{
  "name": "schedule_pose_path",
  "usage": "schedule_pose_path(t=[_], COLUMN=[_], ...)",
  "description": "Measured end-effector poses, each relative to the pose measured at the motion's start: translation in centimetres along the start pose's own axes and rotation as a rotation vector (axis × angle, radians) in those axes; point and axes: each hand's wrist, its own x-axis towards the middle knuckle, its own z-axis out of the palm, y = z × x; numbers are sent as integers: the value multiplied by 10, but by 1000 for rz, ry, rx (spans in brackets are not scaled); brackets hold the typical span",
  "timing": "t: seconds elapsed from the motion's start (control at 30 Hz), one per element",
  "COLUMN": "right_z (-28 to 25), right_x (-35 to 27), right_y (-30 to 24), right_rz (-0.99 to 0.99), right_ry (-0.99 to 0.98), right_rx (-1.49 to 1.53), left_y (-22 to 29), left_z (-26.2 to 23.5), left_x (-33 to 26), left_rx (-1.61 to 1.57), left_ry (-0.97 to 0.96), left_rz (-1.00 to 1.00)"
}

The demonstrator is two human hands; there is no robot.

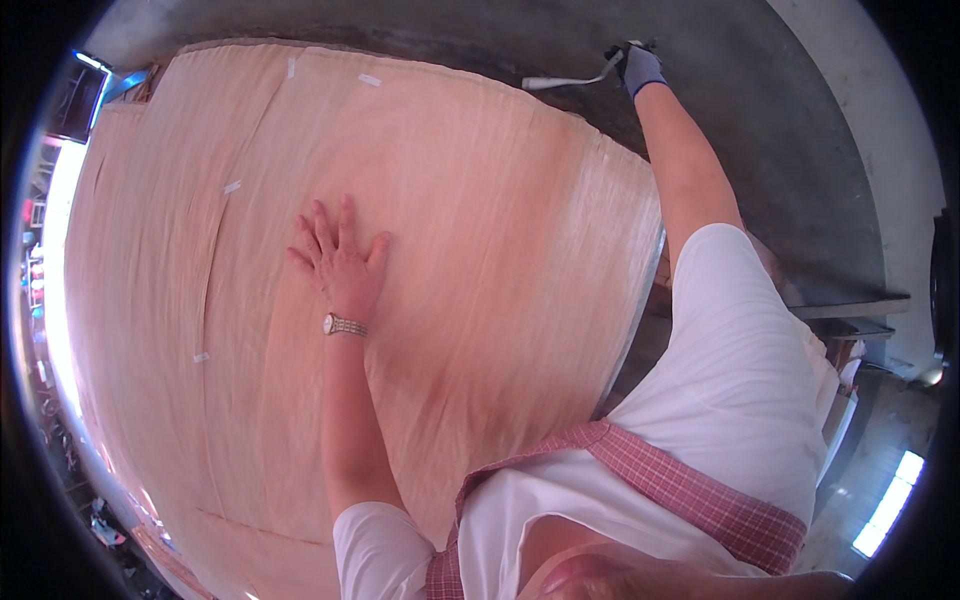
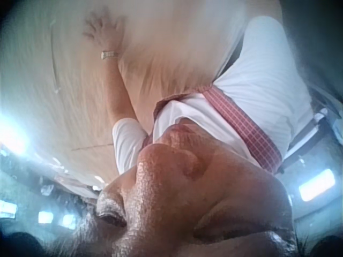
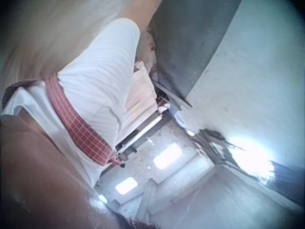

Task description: The person measures thin wood veneer sheets with a wooden stick, cuts them to size using a utility knife, and moves the sheets between stacks on a metal table.

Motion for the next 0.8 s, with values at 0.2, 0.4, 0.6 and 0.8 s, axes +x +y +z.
schedule_pose_path(t=[0.2, 0.4, 0.6, 0.8], right_z=[-45, 58, 91, 147], right_x=[-40, -274, -488, -699], right_y=[-42, -136, -106, -40], right_rz=[-599, -1090, -467, -76], right_ry=[246, -564, -1336, -1852], right_rx=[195, -418, -272, -434], left_y=[10, -12, -42, -151], left_z=[-2, -18, -54, -78], left_x=[1, -27, -181, -321], left_rx=[39, 3, -50, 150], left_ry=[-96, 31, 11, 120], left_rz=[5, -49, -298, -583])
